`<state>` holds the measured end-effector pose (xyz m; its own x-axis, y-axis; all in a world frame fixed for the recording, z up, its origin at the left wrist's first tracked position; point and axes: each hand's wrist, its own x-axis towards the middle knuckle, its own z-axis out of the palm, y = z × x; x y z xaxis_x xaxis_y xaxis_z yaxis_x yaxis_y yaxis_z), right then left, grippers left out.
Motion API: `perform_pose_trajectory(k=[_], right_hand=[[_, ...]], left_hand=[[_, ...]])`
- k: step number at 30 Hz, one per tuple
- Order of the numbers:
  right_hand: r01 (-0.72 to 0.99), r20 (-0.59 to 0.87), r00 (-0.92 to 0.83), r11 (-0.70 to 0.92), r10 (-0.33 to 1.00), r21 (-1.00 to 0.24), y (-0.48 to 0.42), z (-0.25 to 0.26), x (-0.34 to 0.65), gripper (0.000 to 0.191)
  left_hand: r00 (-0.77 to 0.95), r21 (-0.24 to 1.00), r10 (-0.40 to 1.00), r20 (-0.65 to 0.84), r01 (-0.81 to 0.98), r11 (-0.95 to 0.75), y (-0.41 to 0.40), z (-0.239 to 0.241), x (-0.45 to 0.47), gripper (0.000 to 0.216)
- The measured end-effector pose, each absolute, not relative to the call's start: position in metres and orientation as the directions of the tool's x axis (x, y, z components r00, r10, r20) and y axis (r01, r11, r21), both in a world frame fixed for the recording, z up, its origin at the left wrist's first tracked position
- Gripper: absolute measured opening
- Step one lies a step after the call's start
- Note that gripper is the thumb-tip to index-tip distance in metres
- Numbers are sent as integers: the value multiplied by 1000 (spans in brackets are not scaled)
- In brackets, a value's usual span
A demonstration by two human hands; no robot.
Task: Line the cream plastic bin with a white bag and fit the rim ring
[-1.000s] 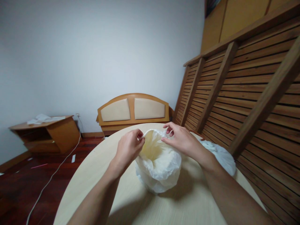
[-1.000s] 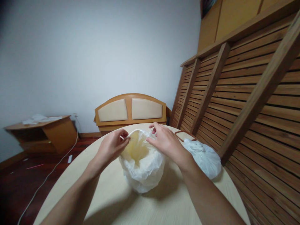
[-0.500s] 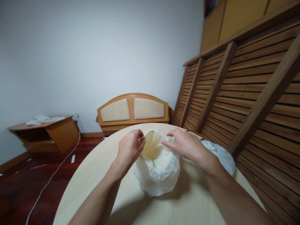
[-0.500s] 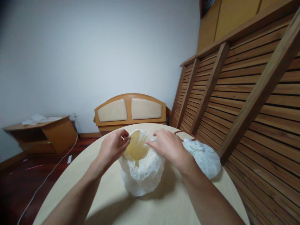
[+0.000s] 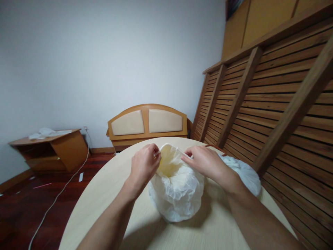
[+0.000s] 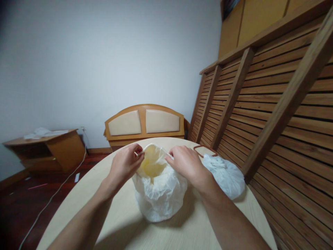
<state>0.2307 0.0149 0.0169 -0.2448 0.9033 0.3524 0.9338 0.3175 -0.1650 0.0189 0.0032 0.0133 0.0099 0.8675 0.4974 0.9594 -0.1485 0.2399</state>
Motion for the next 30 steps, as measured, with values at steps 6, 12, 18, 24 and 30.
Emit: perform_pose_trajectory(k=[6, 12, 18, 24, 30], right_hand=[[896, 450, -254, 383, 856, -223, 21, 15, 229, 33], [941, 310, -262, 313, 914, -126, 12, 20, 229, 22], [955, 363, -233, 282, 902, -88, 15, 15, 223, 32], [971, 314, -225, 240, 922, -10, 14, 14, 219, 19], [936, 562, -279, 352, 778, -22, 6, 16, 207, 15]], left_hand=[[48, 248, 872, 487, 950, -191, -2, 17, 23, 6], [27, 259, 862, 506, 949, -181, -2, 19, 22, 6], [71, 256, 862, 502, 940, -226, -5, 20, 26, 5], [73, 216, 858, 509, 954, -209, -3, 19, 28, 6], [42, 201, 866, 498, 966, -162, 1, 16, 26, 9]])
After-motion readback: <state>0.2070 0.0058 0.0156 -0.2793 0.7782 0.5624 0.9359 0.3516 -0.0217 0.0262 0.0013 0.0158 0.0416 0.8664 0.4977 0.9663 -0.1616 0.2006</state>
